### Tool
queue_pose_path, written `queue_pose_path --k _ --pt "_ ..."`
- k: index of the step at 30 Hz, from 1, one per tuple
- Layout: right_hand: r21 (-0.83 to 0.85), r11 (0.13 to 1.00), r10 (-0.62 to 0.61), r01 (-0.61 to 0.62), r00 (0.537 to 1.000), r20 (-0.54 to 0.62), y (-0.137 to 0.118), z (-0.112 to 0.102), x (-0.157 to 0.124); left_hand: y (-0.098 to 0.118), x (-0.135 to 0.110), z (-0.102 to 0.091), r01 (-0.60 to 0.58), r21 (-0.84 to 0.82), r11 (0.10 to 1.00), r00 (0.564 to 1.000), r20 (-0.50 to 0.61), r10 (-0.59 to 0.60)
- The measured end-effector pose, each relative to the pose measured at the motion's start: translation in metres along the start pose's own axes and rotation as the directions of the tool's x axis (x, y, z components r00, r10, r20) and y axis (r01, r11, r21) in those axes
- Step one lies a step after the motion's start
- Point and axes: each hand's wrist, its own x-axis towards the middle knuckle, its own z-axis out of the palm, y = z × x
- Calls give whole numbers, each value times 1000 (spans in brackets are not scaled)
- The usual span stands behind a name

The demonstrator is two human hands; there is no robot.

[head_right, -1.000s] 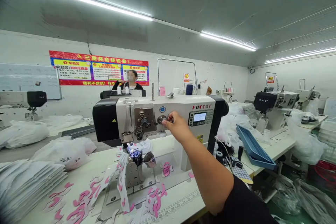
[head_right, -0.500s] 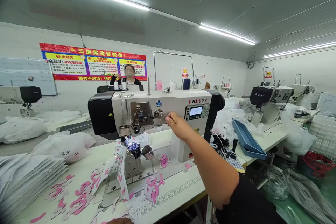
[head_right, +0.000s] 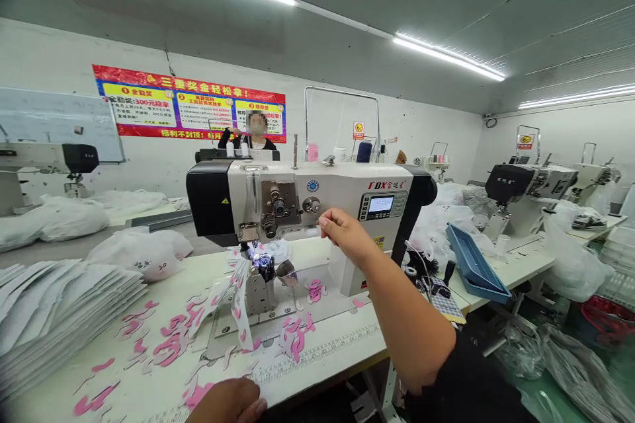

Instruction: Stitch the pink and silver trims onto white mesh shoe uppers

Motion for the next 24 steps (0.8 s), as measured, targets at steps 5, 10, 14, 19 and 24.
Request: queue_pose_path --k 5,10,14,19,24 --pt "212 974 7 -83 943 334 19 69 -59 14 1 -20 91 -733 674 983 -43 -180" --pt "5 961 -257 275 889 378 19 121 -97 53 7 -55 15 -999 37 933 1 -359" --pt "-206 904 -292 374 894 340 21 136 -102 67 11 -58 28 -995 -100 907 67 -416" --pt "-317 879 -225 357 895 385 35 146 -103 66 10 -44 23 -982 -188 891 105 -442" --pt "-329 872 -220 361 892 395 47 154 -100 62 11 -41 -4 -994 -113 902 45 -429"
